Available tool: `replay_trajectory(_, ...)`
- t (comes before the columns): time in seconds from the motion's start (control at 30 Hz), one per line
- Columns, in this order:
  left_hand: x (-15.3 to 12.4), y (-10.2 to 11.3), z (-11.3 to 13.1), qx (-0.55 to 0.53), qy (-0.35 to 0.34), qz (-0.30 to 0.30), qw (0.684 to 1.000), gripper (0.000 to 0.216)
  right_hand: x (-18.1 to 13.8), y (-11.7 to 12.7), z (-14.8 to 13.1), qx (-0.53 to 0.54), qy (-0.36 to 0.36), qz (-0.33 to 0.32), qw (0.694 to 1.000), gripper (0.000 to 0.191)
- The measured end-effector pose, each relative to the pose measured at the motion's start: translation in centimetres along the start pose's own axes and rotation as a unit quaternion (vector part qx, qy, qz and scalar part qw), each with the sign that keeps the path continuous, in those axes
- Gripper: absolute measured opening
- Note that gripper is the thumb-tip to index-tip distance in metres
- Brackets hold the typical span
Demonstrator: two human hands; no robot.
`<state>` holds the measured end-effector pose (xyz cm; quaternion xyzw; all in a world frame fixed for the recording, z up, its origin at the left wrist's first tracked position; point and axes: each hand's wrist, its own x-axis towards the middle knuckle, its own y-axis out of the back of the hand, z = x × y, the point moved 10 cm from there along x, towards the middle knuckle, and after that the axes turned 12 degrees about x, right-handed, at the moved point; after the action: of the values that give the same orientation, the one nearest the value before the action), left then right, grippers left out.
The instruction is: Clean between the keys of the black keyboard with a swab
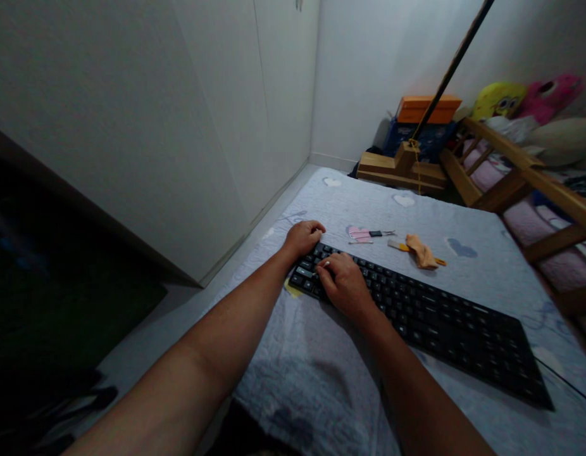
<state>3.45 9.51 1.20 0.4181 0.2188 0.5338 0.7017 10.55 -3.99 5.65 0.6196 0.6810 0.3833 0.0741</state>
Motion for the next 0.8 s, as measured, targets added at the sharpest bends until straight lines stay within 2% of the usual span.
replay_trajectory(0.8, -0.01, 0.12, 0.17, 0.004, -0.005, 0.003, 1.0, 0.03, -0.04, 0.51, -0.33, -0.012, 0.004, 0.003, 1.0, 0.017)
